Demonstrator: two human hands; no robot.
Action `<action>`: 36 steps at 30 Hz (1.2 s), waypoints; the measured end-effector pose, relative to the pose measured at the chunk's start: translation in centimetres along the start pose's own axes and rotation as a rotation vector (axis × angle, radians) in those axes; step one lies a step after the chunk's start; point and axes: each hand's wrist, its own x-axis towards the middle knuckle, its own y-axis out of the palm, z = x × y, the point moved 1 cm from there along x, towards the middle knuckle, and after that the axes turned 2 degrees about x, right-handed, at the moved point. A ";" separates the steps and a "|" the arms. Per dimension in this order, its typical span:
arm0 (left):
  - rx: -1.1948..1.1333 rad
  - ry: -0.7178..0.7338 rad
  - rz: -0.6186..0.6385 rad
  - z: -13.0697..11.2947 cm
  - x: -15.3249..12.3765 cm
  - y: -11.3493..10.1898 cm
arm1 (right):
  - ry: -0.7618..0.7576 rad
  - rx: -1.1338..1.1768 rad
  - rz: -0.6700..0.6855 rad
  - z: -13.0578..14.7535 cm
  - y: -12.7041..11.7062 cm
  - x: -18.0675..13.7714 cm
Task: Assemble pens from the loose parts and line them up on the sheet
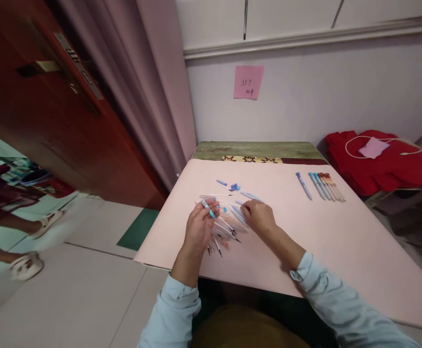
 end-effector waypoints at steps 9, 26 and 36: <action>0.039 -0.041 0.031 -0.1 -0.7 -0.1 | 0.083 -0.067 0.001 1.2 0.6 -3.9; -0.082 -0.045 0.078 0.1 0.6 2.3 | 0.032 1.201 -0.078 -2.9 -0.1 -0.5; -0.023 -0.041 0.049 2.4 2.3 6.3 | 0.106 1.425 -0.113 -4.5 1.2 -0.8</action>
